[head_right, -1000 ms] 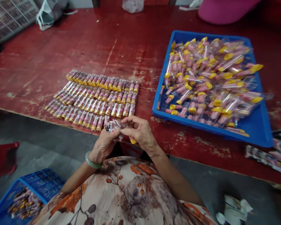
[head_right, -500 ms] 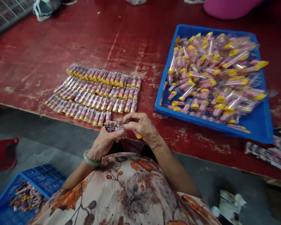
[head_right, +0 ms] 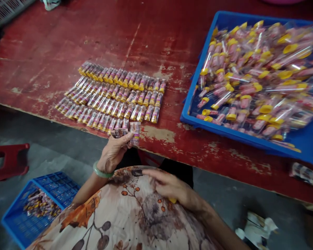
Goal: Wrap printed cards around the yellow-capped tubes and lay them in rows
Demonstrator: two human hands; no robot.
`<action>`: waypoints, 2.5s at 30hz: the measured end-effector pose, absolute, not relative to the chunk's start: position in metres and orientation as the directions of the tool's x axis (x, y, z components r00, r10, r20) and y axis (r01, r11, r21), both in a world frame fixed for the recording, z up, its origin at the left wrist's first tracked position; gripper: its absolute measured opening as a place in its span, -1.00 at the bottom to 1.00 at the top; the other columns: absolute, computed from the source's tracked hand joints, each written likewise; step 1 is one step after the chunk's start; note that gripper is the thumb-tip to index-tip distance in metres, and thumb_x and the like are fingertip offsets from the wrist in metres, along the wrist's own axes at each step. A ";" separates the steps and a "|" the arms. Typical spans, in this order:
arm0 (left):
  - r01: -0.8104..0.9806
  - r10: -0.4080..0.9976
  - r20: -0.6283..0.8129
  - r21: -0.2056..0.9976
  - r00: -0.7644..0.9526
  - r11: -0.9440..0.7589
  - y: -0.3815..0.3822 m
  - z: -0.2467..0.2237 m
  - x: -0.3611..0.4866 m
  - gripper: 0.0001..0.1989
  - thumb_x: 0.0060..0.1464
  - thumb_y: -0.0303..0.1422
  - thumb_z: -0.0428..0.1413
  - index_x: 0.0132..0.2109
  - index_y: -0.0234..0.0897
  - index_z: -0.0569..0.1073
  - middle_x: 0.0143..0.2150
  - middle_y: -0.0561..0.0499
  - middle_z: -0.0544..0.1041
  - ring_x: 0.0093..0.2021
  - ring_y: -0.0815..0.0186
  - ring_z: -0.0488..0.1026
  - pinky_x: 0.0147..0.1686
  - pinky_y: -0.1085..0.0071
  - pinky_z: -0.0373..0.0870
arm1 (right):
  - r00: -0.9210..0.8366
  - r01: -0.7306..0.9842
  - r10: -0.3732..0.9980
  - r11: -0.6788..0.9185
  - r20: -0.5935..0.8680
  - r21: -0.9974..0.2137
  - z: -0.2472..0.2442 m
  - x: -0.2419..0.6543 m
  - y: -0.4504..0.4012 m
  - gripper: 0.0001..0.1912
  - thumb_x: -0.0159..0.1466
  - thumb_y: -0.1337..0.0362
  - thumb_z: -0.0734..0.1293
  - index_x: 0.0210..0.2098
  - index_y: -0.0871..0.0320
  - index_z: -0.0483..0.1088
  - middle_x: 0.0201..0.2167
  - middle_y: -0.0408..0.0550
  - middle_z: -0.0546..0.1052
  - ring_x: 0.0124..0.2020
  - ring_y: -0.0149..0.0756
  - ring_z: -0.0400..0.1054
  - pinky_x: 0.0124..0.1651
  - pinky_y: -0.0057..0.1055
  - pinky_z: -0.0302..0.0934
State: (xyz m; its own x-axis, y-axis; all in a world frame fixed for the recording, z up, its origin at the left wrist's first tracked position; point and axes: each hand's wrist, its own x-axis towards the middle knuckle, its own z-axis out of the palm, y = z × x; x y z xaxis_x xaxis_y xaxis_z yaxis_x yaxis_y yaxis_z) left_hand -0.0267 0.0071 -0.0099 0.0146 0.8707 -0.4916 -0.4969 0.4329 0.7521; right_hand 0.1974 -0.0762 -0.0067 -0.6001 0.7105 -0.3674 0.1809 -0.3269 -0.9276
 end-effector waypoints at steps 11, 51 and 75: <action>-0.674 0.811 -0.586 0.596 0.006 0.436 0.005 -0.001 -0.014 -0.68 -0.33 -0.34 0.44 -0.42 -0.35 0.50 -0.54 0.12 0.47 -0.58 0.51 0.36 -0.59 0.59 0.29 | -0.143 0.204 0.958 0.272 0.247 -0.940 0.013 0.167 -0.048 -0.73 0.15 0.40 0.43 -0.15 0.06 0.50 -0.09 0.02 0.49 -0.10 -0.24 0.44 -0.12 -0.33 0.41; -0.640 0.897 -0.442 0.688 0.005 0.343 -0.007 0.001 -0.023 -0.73 -0.21 -0.29 0.39 -0.39 -0.34 0.51 -0.49 0.10 0.49 -0.54 0.49 0.35 -0.49 0.53 0.28 | -0.309 0.429 0.752 0.656 0.582 -0.621 0.007 0.128 -0.016 -0.52 0.17 0.24 0.43 0.05 0.15 0.31 -0.02 0.14 0.40 0.03 -0.08 0.34 0.01 -0.12 0.33; -0.489 0.890 -0.406 0.744 0.209 0.455 -0.023 0.008 -0.013 -0.68 -0.26 -0.20 0.40 -0.45 -0.33 0.52 -0.59 0.07 0.45 -0.60 0.48 0.33 -0.60 0.54 0.19 | 0.086 0.436 0.739 0.575 0.668 -0.692 0.008 0.124 -0.030 -0.80 0.18 0.44 0.34 -0.26 0.06 0.53 -0.30 -0.07 0.58 -0.33 -0.30 0.49 -0.34 -0.36 0.39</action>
State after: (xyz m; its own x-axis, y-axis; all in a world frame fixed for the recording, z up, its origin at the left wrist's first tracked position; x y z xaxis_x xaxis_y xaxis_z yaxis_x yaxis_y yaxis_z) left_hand -0.0126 -0.0231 0.0079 0.2094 0.8897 -0.4058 -0.4891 0.4546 0.7444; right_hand 0.1237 -0.0298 0.0083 0.0856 0.7392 0.6680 0.4361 0.5750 -0.6922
